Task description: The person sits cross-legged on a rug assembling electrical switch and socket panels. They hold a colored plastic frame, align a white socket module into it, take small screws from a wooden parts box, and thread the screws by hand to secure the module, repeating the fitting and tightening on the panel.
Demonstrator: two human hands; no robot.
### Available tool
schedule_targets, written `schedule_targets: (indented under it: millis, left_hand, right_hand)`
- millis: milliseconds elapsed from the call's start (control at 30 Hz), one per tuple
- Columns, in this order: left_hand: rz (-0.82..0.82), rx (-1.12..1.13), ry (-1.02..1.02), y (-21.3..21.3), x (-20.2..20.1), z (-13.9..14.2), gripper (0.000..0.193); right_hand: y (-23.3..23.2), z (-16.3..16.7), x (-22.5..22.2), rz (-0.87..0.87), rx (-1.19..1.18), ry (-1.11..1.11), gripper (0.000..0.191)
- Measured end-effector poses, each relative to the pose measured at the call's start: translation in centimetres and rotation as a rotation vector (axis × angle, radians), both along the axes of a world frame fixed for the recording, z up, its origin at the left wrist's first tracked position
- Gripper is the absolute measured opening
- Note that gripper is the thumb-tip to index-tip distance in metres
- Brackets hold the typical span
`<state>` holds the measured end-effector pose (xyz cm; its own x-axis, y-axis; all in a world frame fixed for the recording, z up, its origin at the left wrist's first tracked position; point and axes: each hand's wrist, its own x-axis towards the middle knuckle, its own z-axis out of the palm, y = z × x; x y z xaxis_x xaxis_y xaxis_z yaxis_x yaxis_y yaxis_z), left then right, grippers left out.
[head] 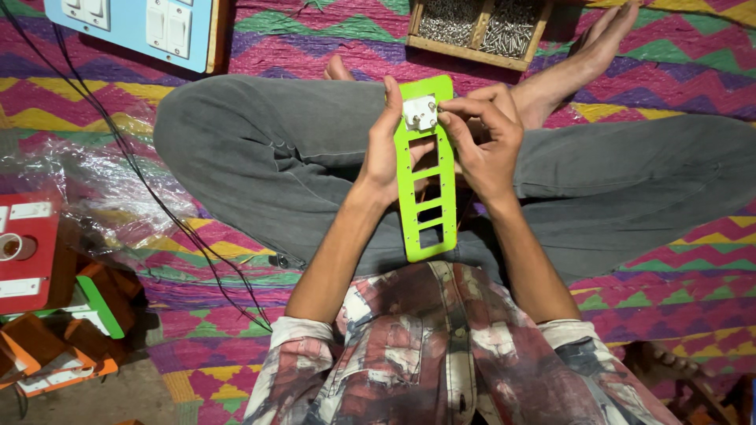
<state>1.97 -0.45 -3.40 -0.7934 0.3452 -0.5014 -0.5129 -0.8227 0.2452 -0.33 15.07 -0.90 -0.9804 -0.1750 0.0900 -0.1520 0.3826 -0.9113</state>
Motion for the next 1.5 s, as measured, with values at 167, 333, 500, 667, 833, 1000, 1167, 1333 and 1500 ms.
schedule_targets:
  millis: [167, 333, 500, 667, 833, 1000, 1167, 1333, 1500]
  left_hand:
    - [0.012, -0.012, 0.017, 0.1, -0.1, 0.1, 0.087]
    - [0.002, -0.005, 0.023, 0.1, -0.1, 0.3, 0.088]
    - [0.001, 0.022, 0.045, -0.1, -0.1, 0.3, 0.088]
    - [0.0, 0.028, 0.003, -0.1, -0.1, 0.6, 0.088]
    - [-0.017, -0.028, -0.014, 0.0, -0.2, 0.8, 0.087]
    - [-0.018, -0.019, 0.044, -0.1, -0.2, 1.0, 0.086]
    - [-0.016, -0.009, 0.043, 0.0, -0.3, 1.2, 0.085]
    - [-0.006, 0.009, 0.078, 0.1, 0.2, 0.4, 0.083]
    - [0.032, -0.021, 0.119, 0.5, 0.4, -0.6, 0.072]
  right_hand:
    - [0.1, 0.2, -0.2, 0.029, 0.016, 0.025, 0.016]
    - [0.1, 0.2, -0.3, -0.001, -0.027, -0.051, 0.013]
    - [0.1, 0.2, -0.1, 0.038, -0.007, 0.01, 0.014]
    - [0.1, 0.1, 0.0, -0.007, -0.028, -0.054, 0.014]
    - [0.6, -0.1, -0.6, 0.064, 0.024, 0.06, 0.015]
    - [0.8, 0.3, -0.8, 0.074, 0.019, 0.028, 0.016]
    - [0.6, 0.6, -0.8, 0.022, 0.008, -0.05, 0.018]
    - [0.5, 0.3, -0.8, 0.067, 0.043, 0.088, 0.018]
    - [0.3, 0.5, -0.8, 0.044, 0.075, 0.085, 0.012]
